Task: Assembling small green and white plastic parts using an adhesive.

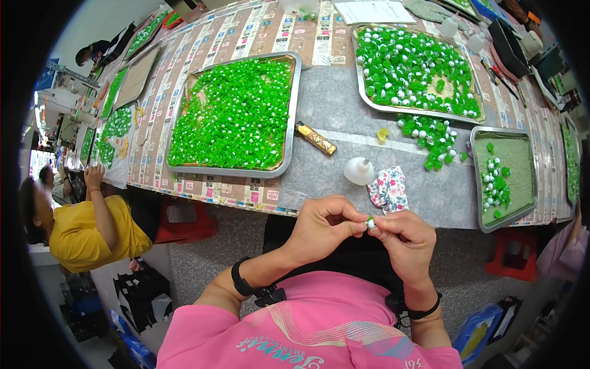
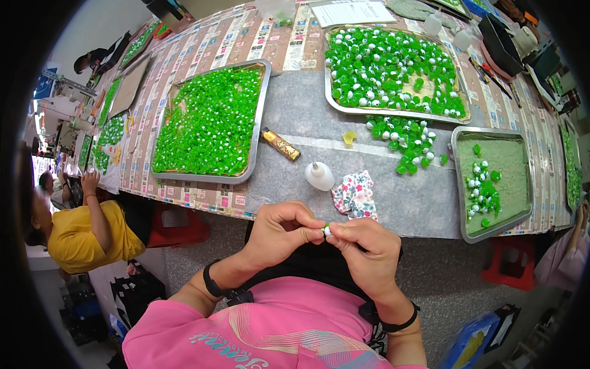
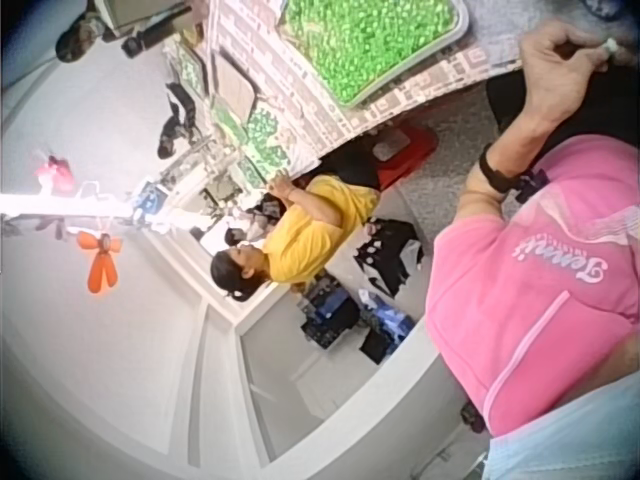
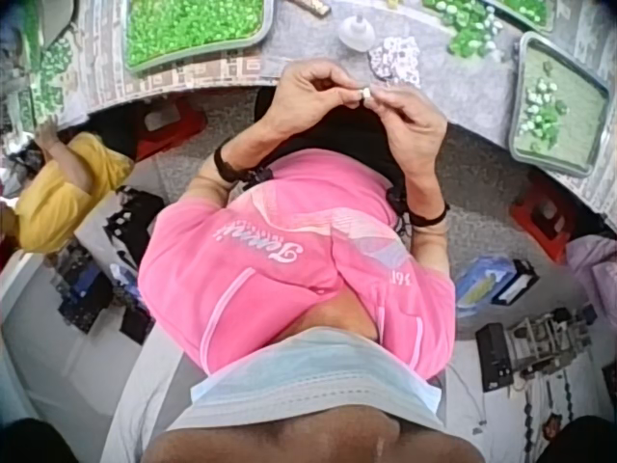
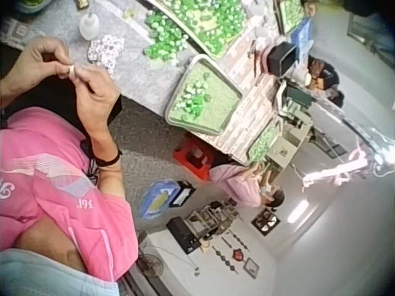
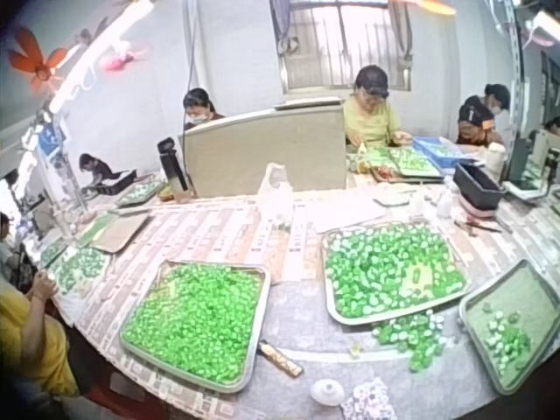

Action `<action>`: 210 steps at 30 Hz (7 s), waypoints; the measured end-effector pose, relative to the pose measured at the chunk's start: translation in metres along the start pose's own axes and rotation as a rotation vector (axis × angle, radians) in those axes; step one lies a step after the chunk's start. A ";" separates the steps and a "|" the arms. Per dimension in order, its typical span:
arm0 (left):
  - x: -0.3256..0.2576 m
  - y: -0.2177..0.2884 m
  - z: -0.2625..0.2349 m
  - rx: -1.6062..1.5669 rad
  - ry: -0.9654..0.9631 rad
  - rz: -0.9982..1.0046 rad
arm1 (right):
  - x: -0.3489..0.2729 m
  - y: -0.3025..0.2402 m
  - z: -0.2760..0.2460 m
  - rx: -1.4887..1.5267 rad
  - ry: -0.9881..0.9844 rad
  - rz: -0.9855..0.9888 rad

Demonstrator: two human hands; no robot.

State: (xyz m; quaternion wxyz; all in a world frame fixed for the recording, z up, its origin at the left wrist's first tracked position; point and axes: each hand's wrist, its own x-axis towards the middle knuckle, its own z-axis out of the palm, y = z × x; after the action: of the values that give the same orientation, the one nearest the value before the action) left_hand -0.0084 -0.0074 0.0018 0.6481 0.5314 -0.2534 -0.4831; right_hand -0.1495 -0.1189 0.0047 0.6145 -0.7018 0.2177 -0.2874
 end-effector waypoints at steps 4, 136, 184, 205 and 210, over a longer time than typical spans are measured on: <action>0.001 0.005 -0.001 -0.050 -0.020 -0.072 | 0.002 -0.002 -0.006 0.000 -0.031 0.078; 0.005 0.015 -0.030 -0.040 0.070 -0.027 | 0.007 -0.021 -0.027 0.086 0.205 0.043; 0.005 0.002 -0.021 0.039 0.132 -0.019 | -0.001 -0.010 -0.021 -0.093 0.239 -0.036; 0.006 0.003 -0.022 0.010 0.129 -0.042 | 0.000 -0.011 -0.019 -0.082 0.234 -0.058; 0.005 0.003 -0.023 0.009 0.141 -0.040 | 0.000 -0.011 -0.019 -0.106 0.204 -0.056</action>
State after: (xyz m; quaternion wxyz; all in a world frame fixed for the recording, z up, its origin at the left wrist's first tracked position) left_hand 0.0144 -0.0021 -0.0036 0.6521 0.5720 -0.1988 -0.4562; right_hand -0.1631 -0.1311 0.0170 0.5428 -0.7062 0.2744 -0.3623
